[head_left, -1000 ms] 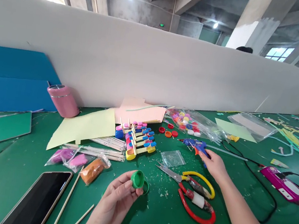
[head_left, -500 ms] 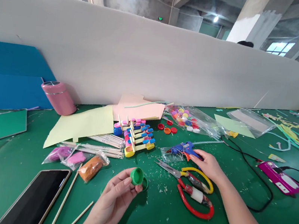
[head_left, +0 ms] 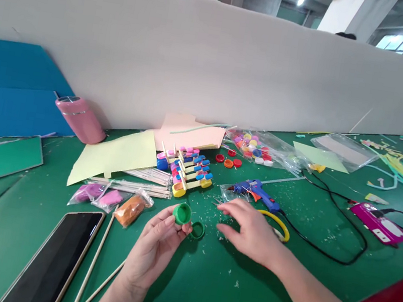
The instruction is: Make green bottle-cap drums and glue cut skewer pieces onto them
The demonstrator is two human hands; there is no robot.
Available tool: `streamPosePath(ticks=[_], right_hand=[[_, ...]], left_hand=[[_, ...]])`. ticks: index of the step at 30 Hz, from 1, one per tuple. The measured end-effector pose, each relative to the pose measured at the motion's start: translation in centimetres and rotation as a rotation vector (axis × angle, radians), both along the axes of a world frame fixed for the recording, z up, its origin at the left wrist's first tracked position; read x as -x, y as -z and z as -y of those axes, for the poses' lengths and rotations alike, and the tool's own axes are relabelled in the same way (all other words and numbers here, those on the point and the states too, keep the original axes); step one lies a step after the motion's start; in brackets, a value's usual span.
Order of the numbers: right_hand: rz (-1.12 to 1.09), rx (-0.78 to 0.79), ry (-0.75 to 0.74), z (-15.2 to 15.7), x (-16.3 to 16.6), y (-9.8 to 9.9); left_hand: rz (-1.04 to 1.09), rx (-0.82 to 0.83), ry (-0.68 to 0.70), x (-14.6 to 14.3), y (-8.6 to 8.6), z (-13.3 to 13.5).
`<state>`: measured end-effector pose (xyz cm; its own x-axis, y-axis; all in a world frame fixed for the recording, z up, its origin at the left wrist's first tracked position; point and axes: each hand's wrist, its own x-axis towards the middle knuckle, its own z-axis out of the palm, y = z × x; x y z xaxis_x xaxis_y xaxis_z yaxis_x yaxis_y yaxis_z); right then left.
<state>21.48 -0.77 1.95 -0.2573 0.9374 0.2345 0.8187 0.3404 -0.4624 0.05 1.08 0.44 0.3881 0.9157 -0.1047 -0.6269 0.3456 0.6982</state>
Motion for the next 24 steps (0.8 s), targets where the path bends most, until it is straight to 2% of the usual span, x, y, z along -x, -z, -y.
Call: streamPosePath(ticks=[3, 8, 19, 21, 24], right_hand=[[0.069, 0.033, -0.125, -0.1, 3.2, 0.4], [0.122, 0.048, -0.151, -0.7, 4.8, 1.3], [0.098, 0.039, -0.135, 0.0, 2.0, 1.2], [0.138, 0.064, -0.159, 0.6, 1.4, 0.6], [0.329, 0.09, -0.197, 1.7, 1.2, -0.4]], left_hand=[[-0.018, 0.006, -0.018, 0.0, 0.0, -0.1], [-0.036, 0.027, -0.055, 0.0, -0.1, -0.2], [-0.059, 0.015, -0.008, -0.5, 0.4, 0.1], [-0.06, 0.018, -0.011, -0.6, 0.6, 0.2], [-0.046, 0.011, -0.027, -0.6, 0.8, 0.1]])
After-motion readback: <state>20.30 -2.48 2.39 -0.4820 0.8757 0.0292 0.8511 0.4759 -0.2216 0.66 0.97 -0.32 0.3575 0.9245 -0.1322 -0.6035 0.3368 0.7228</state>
